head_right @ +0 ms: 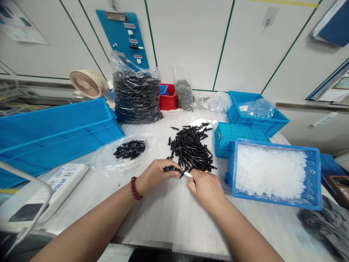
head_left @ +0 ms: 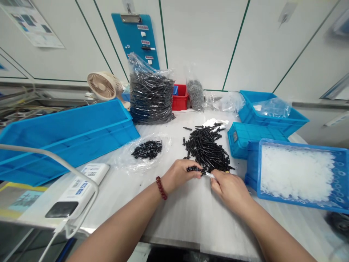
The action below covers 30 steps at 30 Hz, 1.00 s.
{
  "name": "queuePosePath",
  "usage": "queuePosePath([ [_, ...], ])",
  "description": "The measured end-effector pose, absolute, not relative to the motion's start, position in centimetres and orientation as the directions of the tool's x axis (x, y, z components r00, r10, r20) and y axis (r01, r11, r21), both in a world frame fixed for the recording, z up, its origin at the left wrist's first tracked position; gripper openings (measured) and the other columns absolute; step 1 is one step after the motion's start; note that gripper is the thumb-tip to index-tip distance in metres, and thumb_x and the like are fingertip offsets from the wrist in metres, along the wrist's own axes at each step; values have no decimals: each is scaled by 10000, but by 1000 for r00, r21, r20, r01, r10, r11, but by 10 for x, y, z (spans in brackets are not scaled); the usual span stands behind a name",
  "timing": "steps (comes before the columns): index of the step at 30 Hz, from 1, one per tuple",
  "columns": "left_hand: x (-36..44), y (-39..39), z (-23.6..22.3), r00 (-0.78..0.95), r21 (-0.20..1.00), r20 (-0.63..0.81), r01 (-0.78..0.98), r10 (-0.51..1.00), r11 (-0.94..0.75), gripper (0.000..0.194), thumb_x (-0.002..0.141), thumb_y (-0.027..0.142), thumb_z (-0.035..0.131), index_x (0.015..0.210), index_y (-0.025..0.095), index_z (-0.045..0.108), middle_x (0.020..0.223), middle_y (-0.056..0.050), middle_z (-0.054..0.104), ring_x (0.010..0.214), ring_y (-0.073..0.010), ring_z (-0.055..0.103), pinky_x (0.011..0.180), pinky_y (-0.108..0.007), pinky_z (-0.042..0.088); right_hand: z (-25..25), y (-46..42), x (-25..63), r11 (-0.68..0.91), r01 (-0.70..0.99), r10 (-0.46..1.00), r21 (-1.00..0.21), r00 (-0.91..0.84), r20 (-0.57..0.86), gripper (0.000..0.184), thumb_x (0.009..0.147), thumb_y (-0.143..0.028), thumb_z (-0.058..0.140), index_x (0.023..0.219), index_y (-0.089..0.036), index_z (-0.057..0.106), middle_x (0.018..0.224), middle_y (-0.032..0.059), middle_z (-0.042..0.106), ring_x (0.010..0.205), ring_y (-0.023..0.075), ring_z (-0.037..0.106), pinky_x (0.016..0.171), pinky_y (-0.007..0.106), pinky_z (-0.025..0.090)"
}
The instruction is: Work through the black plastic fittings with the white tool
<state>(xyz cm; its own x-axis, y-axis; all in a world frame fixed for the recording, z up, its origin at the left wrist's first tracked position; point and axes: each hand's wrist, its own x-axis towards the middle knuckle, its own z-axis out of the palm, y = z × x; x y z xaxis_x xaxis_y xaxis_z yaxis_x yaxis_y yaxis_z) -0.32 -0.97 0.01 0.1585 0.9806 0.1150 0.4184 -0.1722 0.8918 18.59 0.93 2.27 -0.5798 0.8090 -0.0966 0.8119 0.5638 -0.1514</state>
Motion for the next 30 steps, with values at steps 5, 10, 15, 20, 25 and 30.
queuePosePath([
  [5, -2, -9, -1, 195, 913, 55, 387, 979, -128, 129, 717, 234, 690, 817, 153, 678, 725, -1, 686, 684, -122, 622, 655, -197, 479, 22, 9, 186, 587, 787, 785, -188, -610, -103, 128, 880, -195, 457, 785, -187, 543, 704, 0, 601, 657, 153, 543, 540, 265, 189],
  [10, 2, -11, -1, 214, 874, 101, 447, 972, -190, 144, 716, 244, 698, 838, 168, 689, 773, -4, 698, 717, -128, 629, 694, -205, 487, 20, 6, 185, 574, 793, 796, -203, -599, -91, 150, 881, -222, 462, 770, -193, 558, 685, -2, 605, 637, 149, 541, 531, 261, 180],
  [15, 4, -13, 2, 245, 866, 118, 448, 962, -221, 125, 730, 225, 688, 839, 164, 694, 759, -9, 697, 685, -123, 629, 661, -194, 483, 16, 6, 187, 538, 824, 828, -180, -556, -74, 252, 889, -345, 480, 708, -200, 578, 660, 9, 614, 614, 153, 540, 514, 268, 148],
  [20, 0, -12, 4, 277, 872, 119, 430, 954, -233, 142, 766, 211, 653, 894, 158, 683, 730, -12, 693, 698, -124, 636, 692, -202, 491, 19, 7, 188, 561, 791, 802, -244, -592, -77, 189, 897, -279, 458, 773, -201, 578, 699, 3, 609, 654, 152, 538, 526, 261, 180],
  [25, -3, -11, 0, 282, 894, 114, 388, 953, -222, 145, 807, 201, 600, 917, 136, 669, 728, -29, 684, 655, -114, 636, 688, -213, 497, 21, 8, 187, 592, 744, 760, -311, -643, -93, 123, 875, -142, 442, 852, -184, 555, 773, 1, 597, 713, 151, 527, 581, 251, 234],
  [30, -3, -11, -1, 264, 924, 61, 350, 963, -154, 159, 805, 221, 598, 915, 129, 666, 735, -32, 686, 652, -115, 641, 667, -201, 500, 18, 10, 188, 589, 740, 756, -324, -646, -100, 116, 887, -163, 444, 835, -183, 546, 752, -4, 581, 691, 147, 508, 575, 251, 226],
])
